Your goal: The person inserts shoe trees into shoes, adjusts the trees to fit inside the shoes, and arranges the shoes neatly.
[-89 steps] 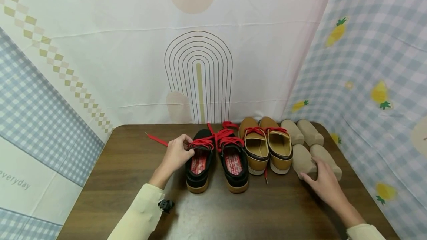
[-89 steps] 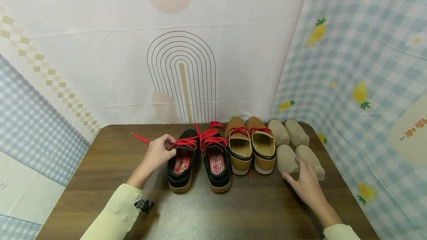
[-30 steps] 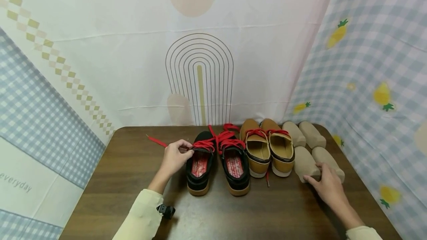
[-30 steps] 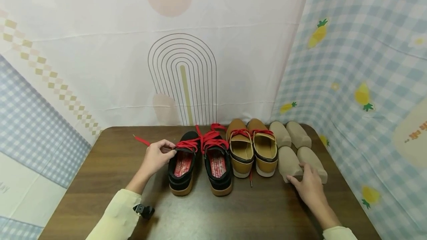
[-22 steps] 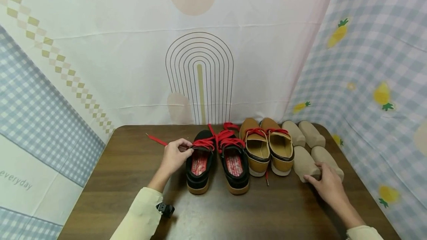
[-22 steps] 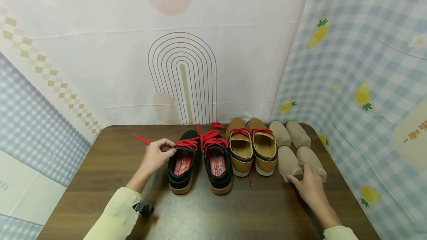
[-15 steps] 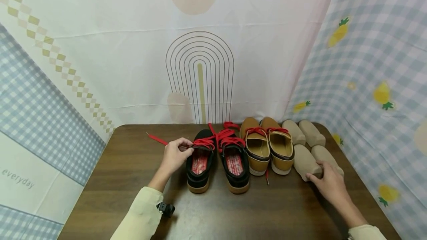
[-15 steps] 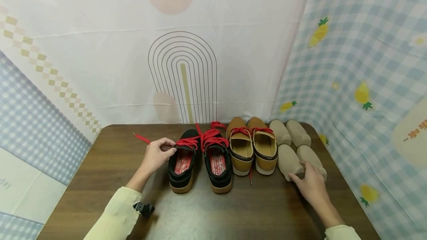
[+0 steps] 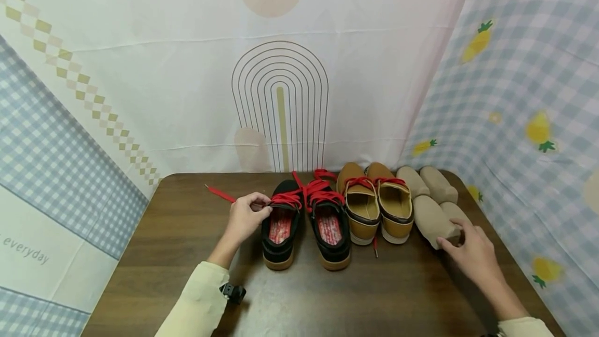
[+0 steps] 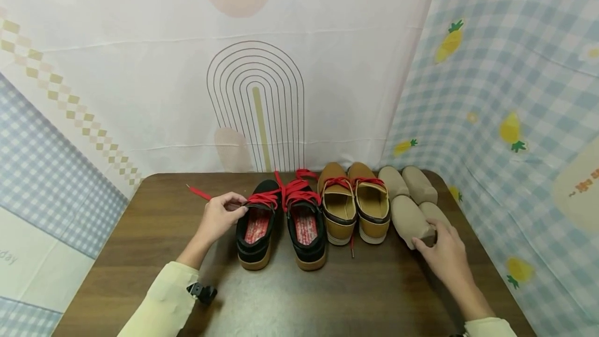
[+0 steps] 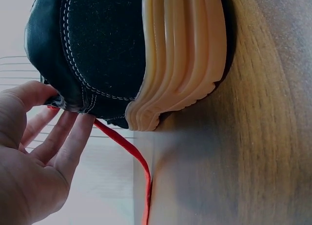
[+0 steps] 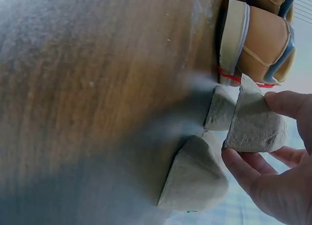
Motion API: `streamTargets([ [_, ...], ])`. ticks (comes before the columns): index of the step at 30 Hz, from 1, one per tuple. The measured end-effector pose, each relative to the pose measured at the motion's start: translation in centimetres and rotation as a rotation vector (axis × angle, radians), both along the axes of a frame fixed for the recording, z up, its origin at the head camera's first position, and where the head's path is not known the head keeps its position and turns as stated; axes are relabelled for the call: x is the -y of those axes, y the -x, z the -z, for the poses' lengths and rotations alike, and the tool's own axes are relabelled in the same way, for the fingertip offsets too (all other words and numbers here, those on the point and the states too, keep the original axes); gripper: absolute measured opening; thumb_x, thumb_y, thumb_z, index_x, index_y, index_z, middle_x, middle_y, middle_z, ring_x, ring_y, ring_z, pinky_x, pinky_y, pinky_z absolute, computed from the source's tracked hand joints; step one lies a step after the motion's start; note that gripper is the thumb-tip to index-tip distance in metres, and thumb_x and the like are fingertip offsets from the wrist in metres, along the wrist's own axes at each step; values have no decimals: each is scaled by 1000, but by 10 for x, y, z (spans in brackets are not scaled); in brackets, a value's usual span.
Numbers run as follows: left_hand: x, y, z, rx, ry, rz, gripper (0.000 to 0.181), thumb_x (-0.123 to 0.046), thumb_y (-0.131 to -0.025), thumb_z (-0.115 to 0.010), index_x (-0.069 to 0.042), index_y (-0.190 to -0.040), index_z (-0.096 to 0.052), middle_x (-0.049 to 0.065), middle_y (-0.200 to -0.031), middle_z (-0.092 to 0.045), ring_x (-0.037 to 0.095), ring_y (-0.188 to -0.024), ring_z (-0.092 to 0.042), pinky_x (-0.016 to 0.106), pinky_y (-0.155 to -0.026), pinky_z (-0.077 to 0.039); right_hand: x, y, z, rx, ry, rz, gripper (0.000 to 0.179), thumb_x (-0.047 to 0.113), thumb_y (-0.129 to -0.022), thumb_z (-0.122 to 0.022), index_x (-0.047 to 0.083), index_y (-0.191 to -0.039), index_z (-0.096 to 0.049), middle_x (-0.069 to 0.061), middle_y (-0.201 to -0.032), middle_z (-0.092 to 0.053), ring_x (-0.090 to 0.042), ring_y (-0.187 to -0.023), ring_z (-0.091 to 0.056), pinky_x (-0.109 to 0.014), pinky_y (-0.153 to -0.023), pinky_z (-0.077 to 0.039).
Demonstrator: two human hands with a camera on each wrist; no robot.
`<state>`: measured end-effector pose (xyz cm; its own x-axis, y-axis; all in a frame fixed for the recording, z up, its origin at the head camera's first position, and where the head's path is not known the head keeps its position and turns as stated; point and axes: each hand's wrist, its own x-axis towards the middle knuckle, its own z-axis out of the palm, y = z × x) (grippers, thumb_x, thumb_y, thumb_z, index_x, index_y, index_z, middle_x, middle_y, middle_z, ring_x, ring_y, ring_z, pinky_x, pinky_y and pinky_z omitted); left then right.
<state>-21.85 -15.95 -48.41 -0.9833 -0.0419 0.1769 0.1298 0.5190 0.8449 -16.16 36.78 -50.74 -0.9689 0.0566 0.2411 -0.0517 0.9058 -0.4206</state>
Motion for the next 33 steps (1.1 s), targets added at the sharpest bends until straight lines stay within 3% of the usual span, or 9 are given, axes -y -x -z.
streamTargets([
  [9, 0, 1, 1, -15, 3, 1, 10, -6, -84, -81, -10, -93, -78, 6, -87, -78, 16, -78, -74, 21, -65, -53, -3, 2, -14, -116, -21, -25, 60, 20, -82, -88, -4, -130, -61, -14, -82, -59, -27, -77, -52, -38, -62, -38],
  [17, 0, 1, 1, -18, -11, 13, 10, -5, -84, -80, -8, -93, -78, 8, -87, -78, 20, -79, -74, 21, -65, -53, -4, 4, -30, -151, -4, -40, 60, 18, -81, -88, -4, -131, -62, -21, -91, -60, -34, -81, -57, -37, -62, -43],
  [26, 0, 1, -2, -16, -15, 16, 10, -5, -84, -80, -8, -93, -77, 8, -88, -78, 17, -78, -74, 21, -66, -54, 0, 8, -54, -224, -11, -73, 61, 18, -80, -89, -4, -131, -62, -21, -91, -63, -33, -80, -57, -29, -63, -40],
  [33, 0, 0, -1, 6, -5, 17, 10, -6, -85, -81, -8, -94, -77, 7, -87, -77, 17, -79, -73, 22, -68, -55, 7, 8, -66, -220, -12, -111, 64, 17, -81, -89, -4, -134, -61, -24, -101, -56, -38, -90, -53, -47, -70, -41],
])
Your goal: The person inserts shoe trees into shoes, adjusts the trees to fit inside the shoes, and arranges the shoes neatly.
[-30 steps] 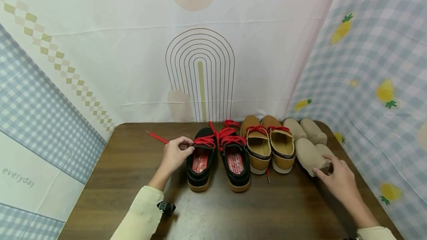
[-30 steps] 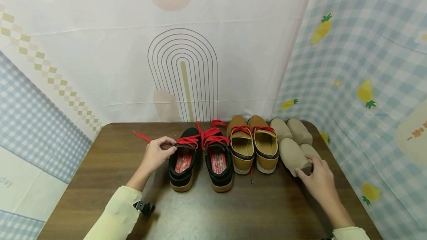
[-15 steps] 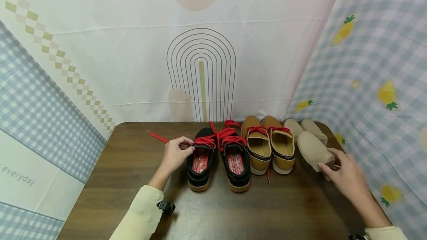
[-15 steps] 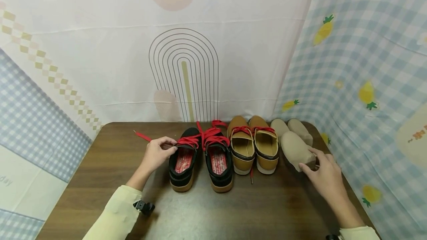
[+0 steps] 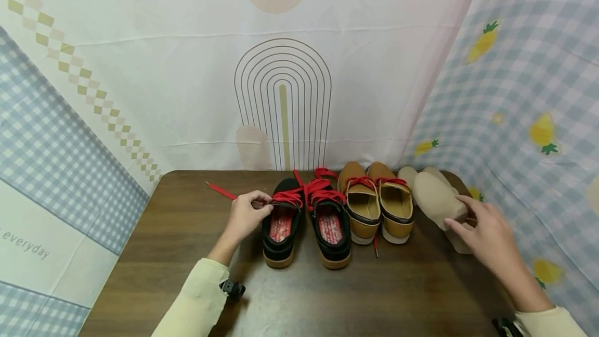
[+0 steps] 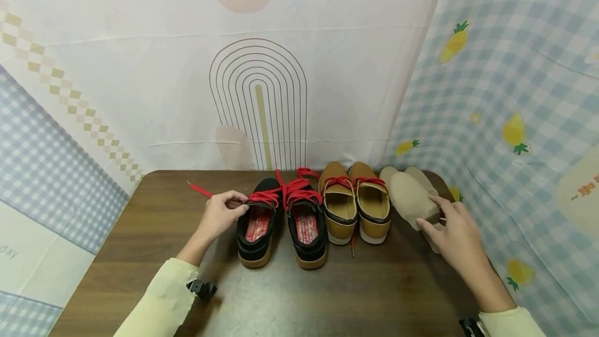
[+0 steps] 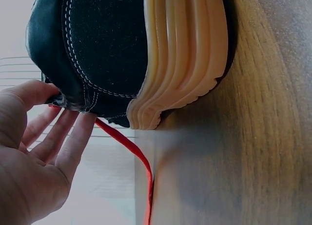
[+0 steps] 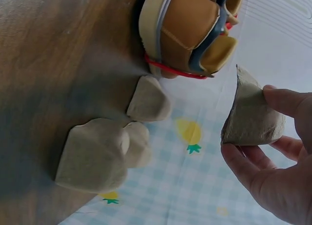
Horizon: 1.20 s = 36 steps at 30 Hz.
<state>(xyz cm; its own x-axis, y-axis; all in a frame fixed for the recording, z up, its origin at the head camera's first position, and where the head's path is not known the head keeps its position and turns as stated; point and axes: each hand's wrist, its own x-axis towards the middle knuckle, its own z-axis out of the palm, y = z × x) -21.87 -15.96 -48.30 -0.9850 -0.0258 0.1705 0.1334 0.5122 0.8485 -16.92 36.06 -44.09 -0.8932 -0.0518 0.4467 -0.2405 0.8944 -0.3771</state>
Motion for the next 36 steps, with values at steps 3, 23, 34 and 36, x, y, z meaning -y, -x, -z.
streamTargets([
  [3, 0, -1, 0, 9, 7, -2, 10, -6, -85, -81, -9, -94, -77, 7, -87, -77, 17, -79, -73, 23, -68, -55, 4, 0, -5, -16, -6, -23, 64, 17, -79, -90, -3, -133, -62, -21, -99, -56, -37, -88, -56, -34, -71, -45],
  [23, 2, 1, -1, 18, 11, -2, 10, -8, -85, -80, -8, -94, -77, 8, -86, -77, 18, -78, -73, 23, -61, -53, 50, 10, -5, -46, 85, -190, 61, 7, -78, -90, 3, -133, -65, -9, -104, -59, -4, -89, -58, 1, -78, -44],
  [34, 1, 0, -1, 33, -1, -3, 11, -7, -85, -81, -8, -95, -77, 8, -87, -77, 18, -79, -73, 23, -61, -53, 80, 15, -5, -36, 59, -272, 63, 12, -77, -91, 6, -134, -65, -6, -105, -62, -19, -88, -64, -22, -74, -57],
  [36, 1, 0, -1, 36, -1, -5, 11, -7, -84, -81, -8, -95, -77, 8, -87, -77, 19, -79, -73, 23, -62, -53, 85, 16, -6, -35, 69, -287, 63, 11, -77, -91, 6, -134, -65, -5, -103, -62, -18, -86, -62, -23, -72, -56],
])
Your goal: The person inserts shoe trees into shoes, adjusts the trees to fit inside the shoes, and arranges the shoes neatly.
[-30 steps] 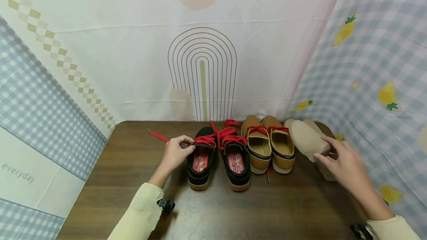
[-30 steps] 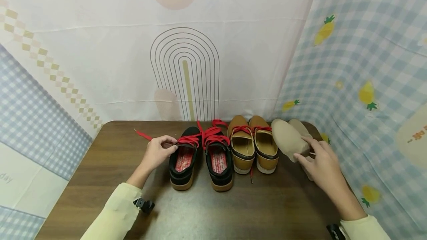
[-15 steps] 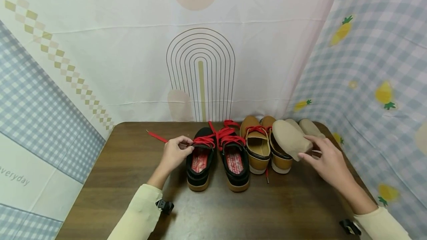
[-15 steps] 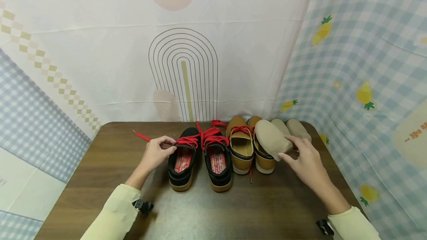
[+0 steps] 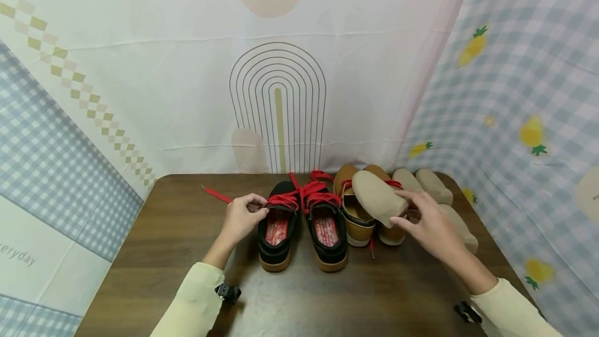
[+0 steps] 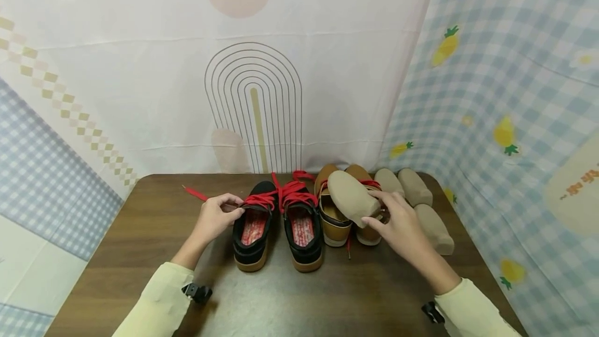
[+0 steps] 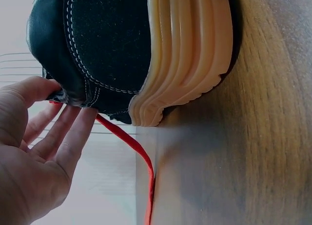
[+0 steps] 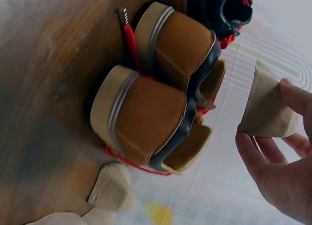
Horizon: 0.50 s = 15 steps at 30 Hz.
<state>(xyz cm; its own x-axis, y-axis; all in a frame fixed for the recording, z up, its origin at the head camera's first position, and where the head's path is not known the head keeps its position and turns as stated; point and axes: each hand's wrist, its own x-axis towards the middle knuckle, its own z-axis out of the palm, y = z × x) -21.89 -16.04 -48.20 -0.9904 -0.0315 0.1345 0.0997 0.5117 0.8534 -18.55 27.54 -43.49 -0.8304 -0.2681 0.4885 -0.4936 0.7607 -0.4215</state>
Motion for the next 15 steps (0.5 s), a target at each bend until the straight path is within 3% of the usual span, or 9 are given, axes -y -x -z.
streamTargets([
  [7, 1, 2, 1, -12, 14, 6, 11, -6, -84, -81, -8, -94, -77, 7, -86, -78, 13, -76, -71, 21, -62, -53, 19, 2, -1, -15, -5, -26, 65, 15, -75, -93, 12, -134, -65, -1, -104, -64, -16, -90, -62, -36, -70, -57],
  [15, 0, 2, -2, -16, -2, 12, 10, -6, -84, -81, -7, -93, -77, 8, -87, -77, 23, -80, -73, 22, -61, -53, 39, 1, -1, 113, 51, -100, 63, 16, -79, -90, 15, -136, -64, 0, -108, -63, -15, -93, -65, -39, -78, -61],
])
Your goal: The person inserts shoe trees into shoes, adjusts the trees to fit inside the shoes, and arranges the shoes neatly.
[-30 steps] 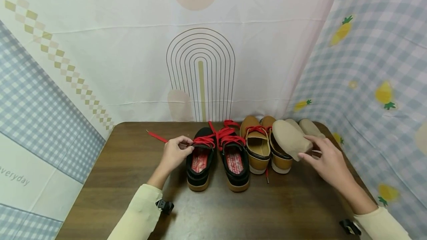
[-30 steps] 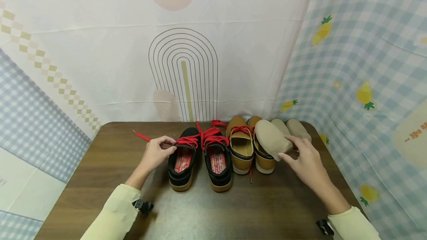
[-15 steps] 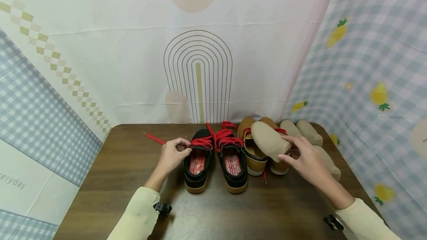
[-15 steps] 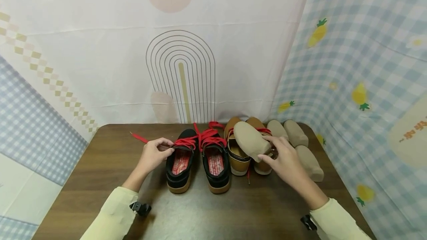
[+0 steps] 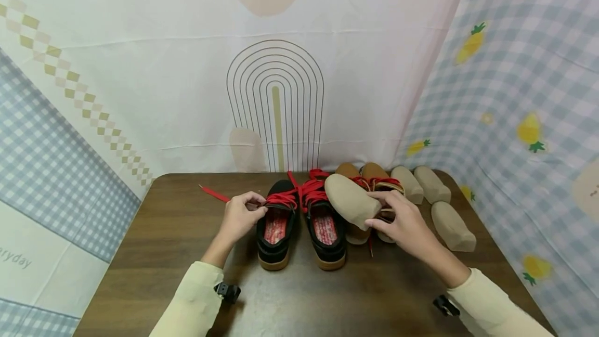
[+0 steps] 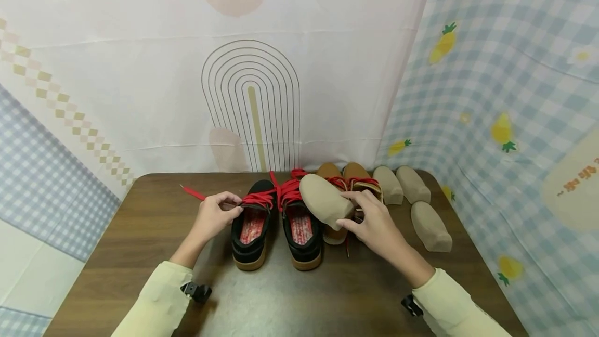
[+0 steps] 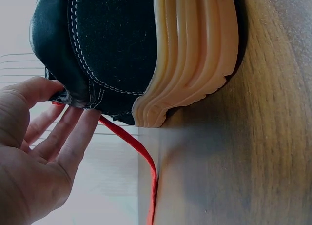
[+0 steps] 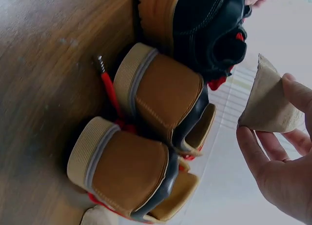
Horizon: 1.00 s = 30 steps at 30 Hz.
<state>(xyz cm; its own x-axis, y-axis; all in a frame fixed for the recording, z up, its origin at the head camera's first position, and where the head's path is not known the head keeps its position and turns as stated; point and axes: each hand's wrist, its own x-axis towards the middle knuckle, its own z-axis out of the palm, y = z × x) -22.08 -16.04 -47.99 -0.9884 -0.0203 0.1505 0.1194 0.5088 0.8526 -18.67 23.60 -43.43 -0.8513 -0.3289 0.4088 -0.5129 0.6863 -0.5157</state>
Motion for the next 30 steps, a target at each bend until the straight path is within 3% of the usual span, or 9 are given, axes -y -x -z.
streamTargets([
  [7, 0, 1, -2, 0, 1, 5, 10, -6, -85, -80, -6, -94, -76, 10, -88, -77, 26, -82, -74, 21, -63, -53, 15, 0, -5, 21, -37, -44, 61, 20, -80, -89, 14, -136, -65, 2, -98, -60, -18, -84, -61, -30, -68, -53],
  [17, 1, -1, -2, 16, -10, 9, 10, -7, -85, -80, -6, -94, -76, 10, -87, -77, 20, -78, -73, 22, -59, -53, 26, -10, -15, 62, -56, -94, 61, 24, -83, -87, 17, -138, -63, 4, -104, -60, -12, -92, -62, -32, -72, -55],
  [22, 3, 1, -3, 14, 2, 5, 10, -7, -84, -81, -7, -93, -76, 8, -85, -76, 14, -74, -70, 23, -59, -53, 36, -13, -19, 129, -46, -141, 59, 27, -84, -87, 20, -138, -63, 6, -109, -62, -10, -98, -63, -31, -76, -57],
  [30, 2, 1, -2, 26, -3, 20, 9, -7, -85, -80, -7, -93, -76, 7, -85, -77, 17, -75, -70, 23, -59, -53, 51, -14, -20, 175, -65, -190, 57, 31, -82, -88, 21, -134, -67, 8, -106, -62, -13, -92, -60, -31, -74, -53],
])
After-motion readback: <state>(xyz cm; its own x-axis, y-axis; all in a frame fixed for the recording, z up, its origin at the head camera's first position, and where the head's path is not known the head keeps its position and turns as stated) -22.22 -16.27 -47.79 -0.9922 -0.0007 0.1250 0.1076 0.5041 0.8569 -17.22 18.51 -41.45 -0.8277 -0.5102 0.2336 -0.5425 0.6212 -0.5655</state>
